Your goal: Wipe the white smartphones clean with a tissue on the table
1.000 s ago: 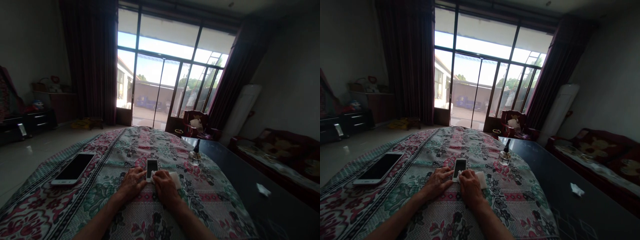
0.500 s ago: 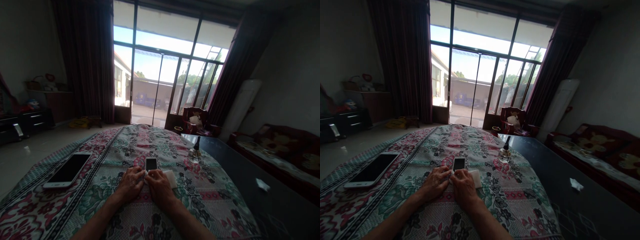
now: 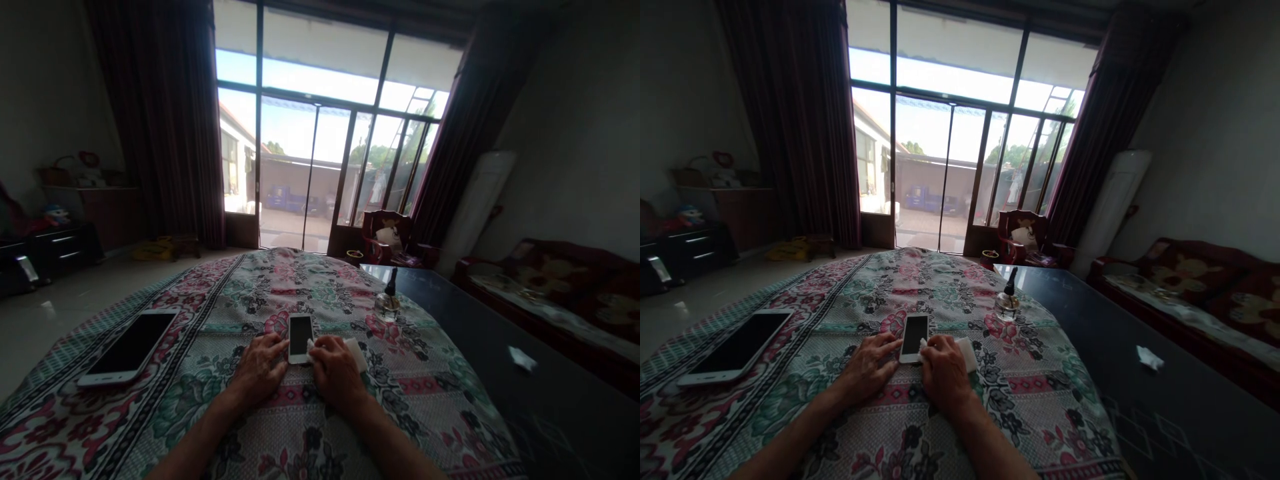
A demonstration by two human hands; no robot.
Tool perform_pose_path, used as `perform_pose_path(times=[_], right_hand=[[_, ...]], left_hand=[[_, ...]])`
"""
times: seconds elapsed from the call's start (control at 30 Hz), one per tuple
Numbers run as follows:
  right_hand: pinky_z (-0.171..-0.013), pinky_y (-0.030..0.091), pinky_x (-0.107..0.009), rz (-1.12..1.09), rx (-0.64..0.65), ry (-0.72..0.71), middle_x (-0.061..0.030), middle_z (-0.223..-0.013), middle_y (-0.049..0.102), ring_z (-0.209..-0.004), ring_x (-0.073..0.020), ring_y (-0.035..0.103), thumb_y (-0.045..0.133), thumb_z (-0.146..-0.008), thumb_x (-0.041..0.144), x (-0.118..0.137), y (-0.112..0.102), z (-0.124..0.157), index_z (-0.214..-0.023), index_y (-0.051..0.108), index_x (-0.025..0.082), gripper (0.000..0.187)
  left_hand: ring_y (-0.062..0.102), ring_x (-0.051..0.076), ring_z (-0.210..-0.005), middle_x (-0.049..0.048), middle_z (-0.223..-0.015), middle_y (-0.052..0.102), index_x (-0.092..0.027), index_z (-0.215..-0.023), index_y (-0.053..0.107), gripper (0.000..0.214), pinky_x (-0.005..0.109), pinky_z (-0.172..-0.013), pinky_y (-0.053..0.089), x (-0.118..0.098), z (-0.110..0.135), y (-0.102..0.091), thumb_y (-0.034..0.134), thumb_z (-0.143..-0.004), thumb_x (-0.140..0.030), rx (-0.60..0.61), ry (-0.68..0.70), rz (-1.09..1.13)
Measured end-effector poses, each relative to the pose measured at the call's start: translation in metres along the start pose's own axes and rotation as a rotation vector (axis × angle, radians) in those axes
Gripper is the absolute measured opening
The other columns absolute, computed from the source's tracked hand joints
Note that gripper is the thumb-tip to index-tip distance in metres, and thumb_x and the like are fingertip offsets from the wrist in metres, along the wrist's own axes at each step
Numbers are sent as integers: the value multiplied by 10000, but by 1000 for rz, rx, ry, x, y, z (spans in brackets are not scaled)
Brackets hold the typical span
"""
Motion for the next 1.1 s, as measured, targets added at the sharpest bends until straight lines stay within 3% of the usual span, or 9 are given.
perform_pose_path(times=[0.17, 0.5, 0.6, 0.87, 0.97, 1.1], right_hand=[[-942, 411, -340, 45, 1, 38, -71, -1049, 608, -1042, -218, 495, 503, -785, 46, 0, -3, 1, -952, 670, 195, 279], [-929, 378, -349, 29, 164, -146, -54, -1112, 589, -1047, -211, 476, 509, -846, 138, 40, 17, -3, -1048, 615, 212, 239], [-931, 368, -346, 23, 163, -135, -40, -1091, 605, -1047, -205, 481, 522, -839, 136, 35, 18, -7, -1030, 630, 221, 235], [-969, 382, -343, 48, 25, 55, -67, -1124, 616, -1084, -214, 489, 463, -852, 74, -7, 5, -15, -1035, 651, 190, 287], [-975, 390, -349, 51, 3, 49, -80, -1147, 600, -1096, -221, 480, 466, -842, 65, -2, 5, -13, -1027, 647, 190, 287], [-963, 399, -341, 26, 73, -52, -61, -1120, 594, -1071, -213, 482, 496, -836, 94, 22, 14, -8, -1012, 637, 207, 252]], left_hand=[[502, 254, -1188, 54, -1259, 605, -269, -1228, 637, 449, 389, -1048, 374, -1, 0, 0, 551, -788, -247, 10, 0, 5], [516, 251, -1178, 43, -1252, 609, -286, -1203, 645, 419, 410, -1037, 395, 2, 0, 3, 541, -800, -234, -15, 14, -12], [519, 252, -1178, 42, -1250, 610, -293, -1193, 651, 412, 413, -1033, 402, 4, 0, 4, 544, -800, -232, -22, 21, -16], [518, 259, -1176, 60, -1259, 610, -261, -1220, 643, 437, 414, -1049, 387, 0, -1, 1, 557, -791, -248, -3, 23, -7], [520, 262, -1175, 64, -1261, 611, -259, -1214, 647, 438, 416, -1045, 391, 0, -1, 0, 561, -785, -243, -8, 17, -8], [516, 264, -1186, 57, -1266, 613, -274, -1209, 648, 428, 423, -1045, 390, 1, 0, 1, 559, -791, -247, -18, 7, -11]])
Point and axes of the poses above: each hand's wrist, its own z-axis away from the middle knuckle, its own y-axis out of the palm, x = y × z, the point moved 6 cm from there along -z, towards the middle knuckle
